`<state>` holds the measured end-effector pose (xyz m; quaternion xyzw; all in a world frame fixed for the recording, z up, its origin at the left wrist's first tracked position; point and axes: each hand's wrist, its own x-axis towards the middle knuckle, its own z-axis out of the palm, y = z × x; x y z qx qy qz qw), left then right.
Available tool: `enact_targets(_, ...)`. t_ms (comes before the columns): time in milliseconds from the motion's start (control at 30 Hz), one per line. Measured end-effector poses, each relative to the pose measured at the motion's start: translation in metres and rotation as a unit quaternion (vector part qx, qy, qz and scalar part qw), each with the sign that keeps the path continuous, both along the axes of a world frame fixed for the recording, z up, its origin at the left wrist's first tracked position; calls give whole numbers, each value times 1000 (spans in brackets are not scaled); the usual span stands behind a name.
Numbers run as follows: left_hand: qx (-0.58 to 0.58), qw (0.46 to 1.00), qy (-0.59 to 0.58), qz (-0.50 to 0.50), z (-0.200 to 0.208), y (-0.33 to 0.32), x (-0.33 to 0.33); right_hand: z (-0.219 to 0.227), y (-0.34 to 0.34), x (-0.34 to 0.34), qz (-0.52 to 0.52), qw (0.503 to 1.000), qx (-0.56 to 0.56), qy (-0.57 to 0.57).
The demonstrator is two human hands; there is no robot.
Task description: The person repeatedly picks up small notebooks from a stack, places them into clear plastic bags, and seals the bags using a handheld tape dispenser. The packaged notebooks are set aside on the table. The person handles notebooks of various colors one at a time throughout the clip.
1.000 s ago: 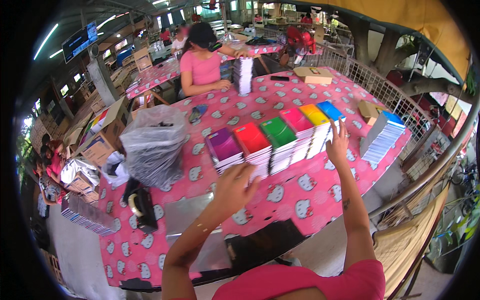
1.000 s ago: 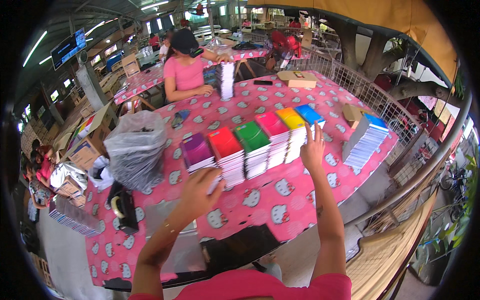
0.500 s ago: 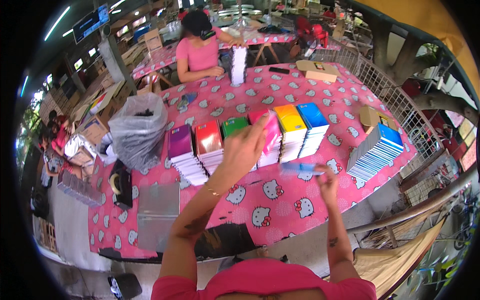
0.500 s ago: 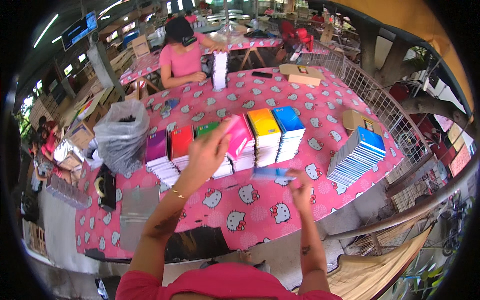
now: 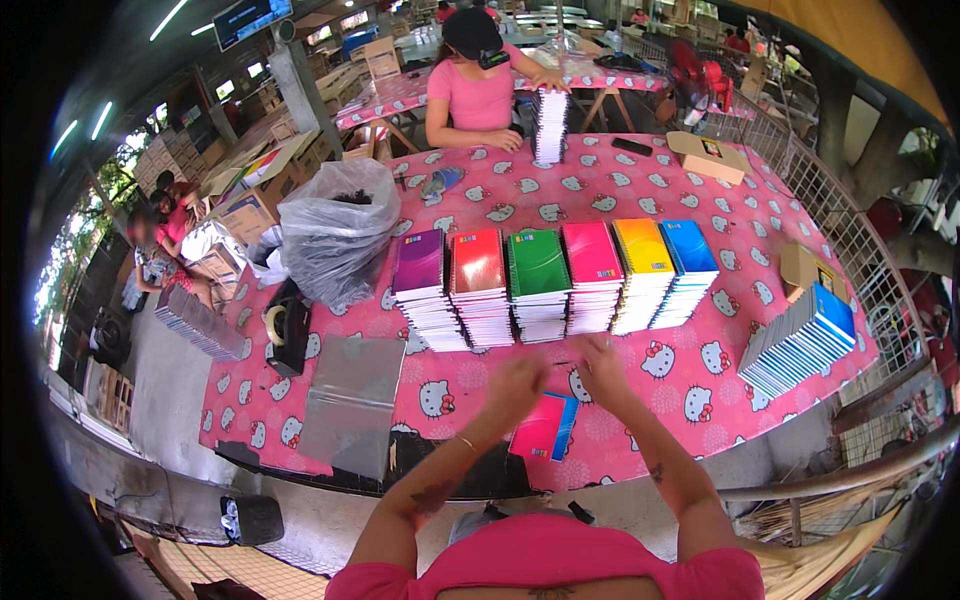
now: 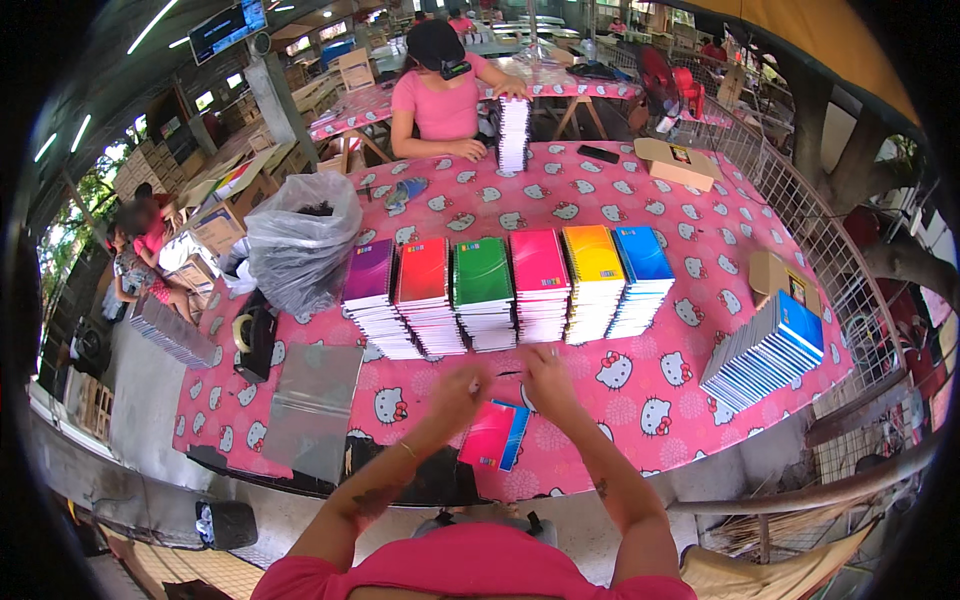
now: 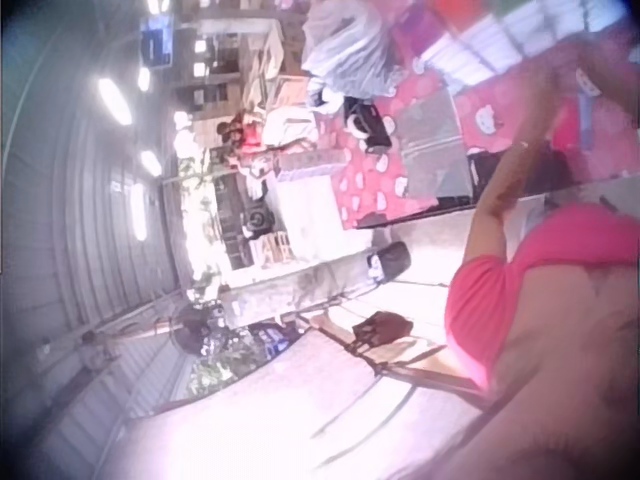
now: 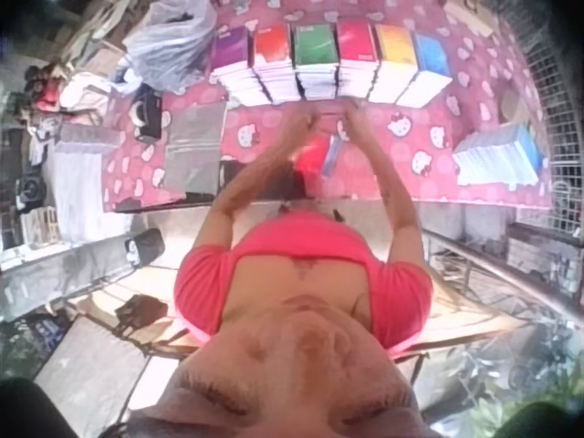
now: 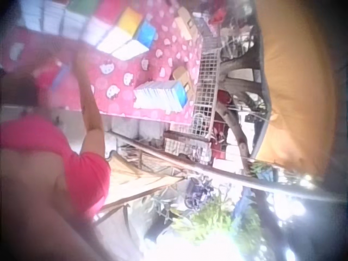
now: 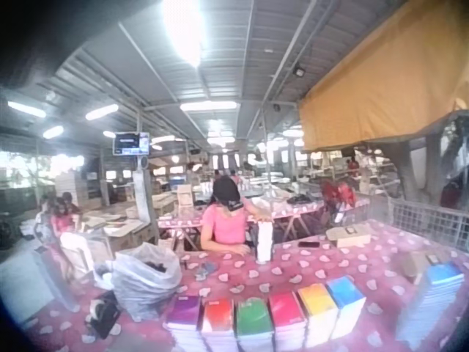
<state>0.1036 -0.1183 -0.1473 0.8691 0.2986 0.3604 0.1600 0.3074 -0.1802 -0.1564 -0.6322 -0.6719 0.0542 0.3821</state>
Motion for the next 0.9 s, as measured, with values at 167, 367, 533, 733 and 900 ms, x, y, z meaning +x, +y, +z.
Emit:
enact_targets(167, 335, 930, 72, 134, 124, 70, -27, 91, 63, -14, -23, 967, 169, -188)
enact_targets(367, 164, 980, 40, 102, 165, 15, -68, 64, -31, -48, 32, 952, 123, -279)
enact_targets(533, -69, 974, 218, -5, 128, -26, -50, -64, -100, -69, 121, 988, -83, -47)
enact_targets(733, -145, 917, 371, -15, 14, -5, 11, 40, -15, 12, -146, 977, 122, -96)
enact_targets(900, 264, 959, 55, 81, 115, 32, 53, 91, 26, 101, -195, 947, 93, -236)
